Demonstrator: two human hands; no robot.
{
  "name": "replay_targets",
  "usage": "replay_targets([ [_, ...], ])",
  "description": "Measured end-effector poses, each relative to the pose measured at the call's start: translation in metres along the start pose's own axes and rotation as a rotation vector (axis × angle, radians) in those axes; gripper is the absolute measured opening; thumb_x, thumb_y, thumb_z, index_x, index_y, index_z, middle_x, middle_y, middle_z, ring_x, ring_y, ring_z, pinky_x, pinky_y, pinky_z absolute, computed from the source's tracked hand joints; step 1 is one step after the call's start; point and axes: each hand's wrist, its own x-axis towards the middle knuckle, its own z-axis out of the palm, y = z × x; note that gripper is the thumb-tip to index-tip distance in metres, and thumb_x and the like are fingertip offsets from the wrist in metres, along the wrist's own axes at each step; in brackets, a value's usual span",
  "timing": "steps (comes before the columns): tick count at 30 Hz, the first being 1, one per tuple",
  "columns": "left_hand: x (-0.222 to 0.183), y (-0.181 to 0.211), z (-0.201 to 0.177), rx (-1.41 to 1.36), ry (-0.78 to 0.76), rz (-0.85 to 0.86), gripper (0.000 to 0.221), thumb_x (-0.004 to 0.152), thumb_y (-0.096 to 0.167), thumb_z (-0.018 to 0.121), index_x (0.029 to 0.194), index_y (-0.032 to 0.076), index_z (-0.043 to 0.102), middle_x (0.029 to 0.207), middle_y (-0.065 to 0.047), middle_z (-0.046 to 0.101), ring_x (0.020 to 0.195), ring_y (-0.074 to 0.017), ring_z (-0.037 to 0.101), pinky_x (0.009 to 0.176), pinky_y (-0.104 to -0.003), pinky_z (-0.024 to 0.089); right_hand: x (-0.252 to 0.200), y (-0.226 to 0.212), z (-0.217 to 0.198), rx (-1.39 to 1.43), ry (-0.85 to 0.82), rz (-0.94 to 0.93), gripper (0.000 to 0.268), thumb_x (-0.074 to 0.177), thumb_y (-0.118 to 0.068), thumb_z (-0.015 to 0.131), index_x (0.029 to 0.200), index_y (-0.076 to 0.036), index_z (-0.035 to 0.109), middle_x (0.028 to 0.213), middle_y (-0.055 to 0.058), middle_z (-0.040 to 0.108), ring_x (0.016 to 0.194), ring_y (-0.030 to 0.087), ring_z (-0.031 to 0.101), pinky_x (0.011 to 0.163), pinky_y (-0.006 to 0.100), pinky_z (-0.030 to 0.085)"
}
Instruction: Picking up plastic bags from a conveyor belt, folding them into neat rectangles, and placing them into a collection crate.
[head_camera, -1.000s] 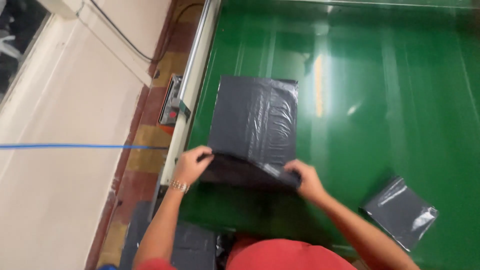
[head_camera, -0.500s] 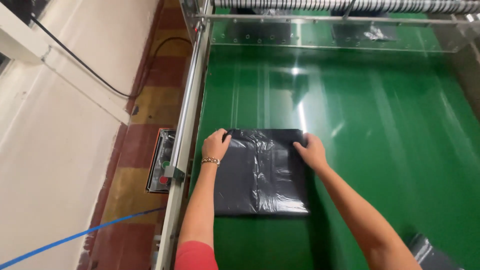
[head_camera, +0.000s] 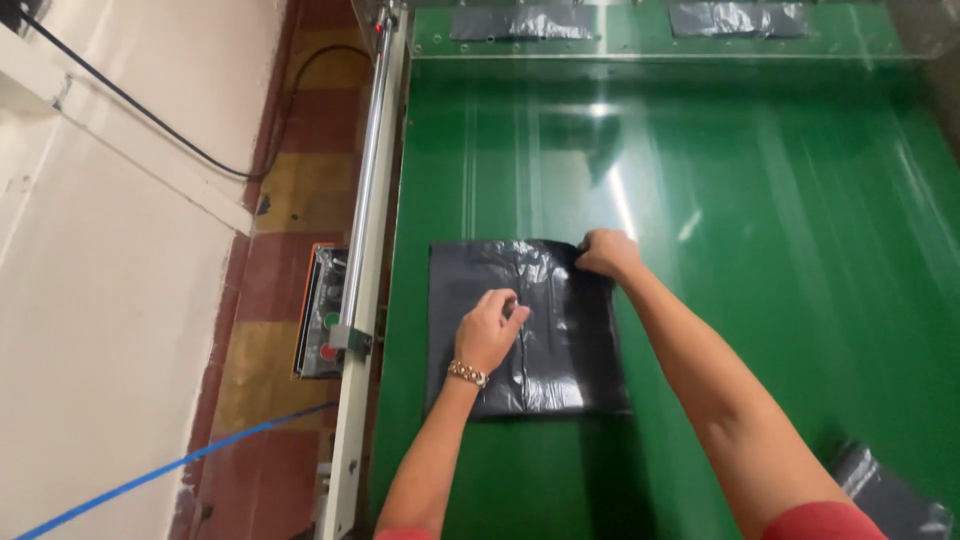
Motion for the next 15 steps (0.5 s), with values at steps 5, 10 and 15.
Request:
replay_targets([
  [5,-0.006,-0.010,0.001,-0.488,-0.183,-0.460,0.036,0.101,0.050,0.044,0.107,0.023,0.067,0.098,0.002,0.075,0.078,-0.0145,0.075,0.077,-0.031,0.058,-0.046,-0.012,0.015,0.093,0.353,-0.098,0.034,0.078,-0.035,0.070,0.109,-0.023,0.060,0.095,0.004,0.072,0.092,0.032,0.072,0.081,0.045,0.055],
  [10,-0.009,-0.028,-0.042,-1.230,-0.336,-0.804,0.110,0.084,0.089,0.011,0.146,0.003,0.041,0.146,-0.021,0.052,0.131,-0.0333,0.056,0.110,-0.047,0.039,-0.162,-0.011,0.010,0.205,0.760,-0.357,0.017,0.075,-0.024,0.074,0.091,-0.021,0.068,0.084,0.002,0.065,0.087,0.029,0.067,0.075,0.044,0.052],
  [15,-0.043,-0.056,-0.074,-1.824,-0.114,-0.967,0.086,0.076,0.085,0.056,0.098,0.002,0.068,0.103,-0.024,0.072,0.095,-0.0471,0.070,0.079,-0.062,0.057,-0.243,0.004,0.059,0.293,0.881,-0.563,0.030,0.063,-0.011,0.081,0.088,-0.024,0.071,0.094,-0.004,0.066,0.104,0.022,0.062,0.087,0.037,0.046],
])
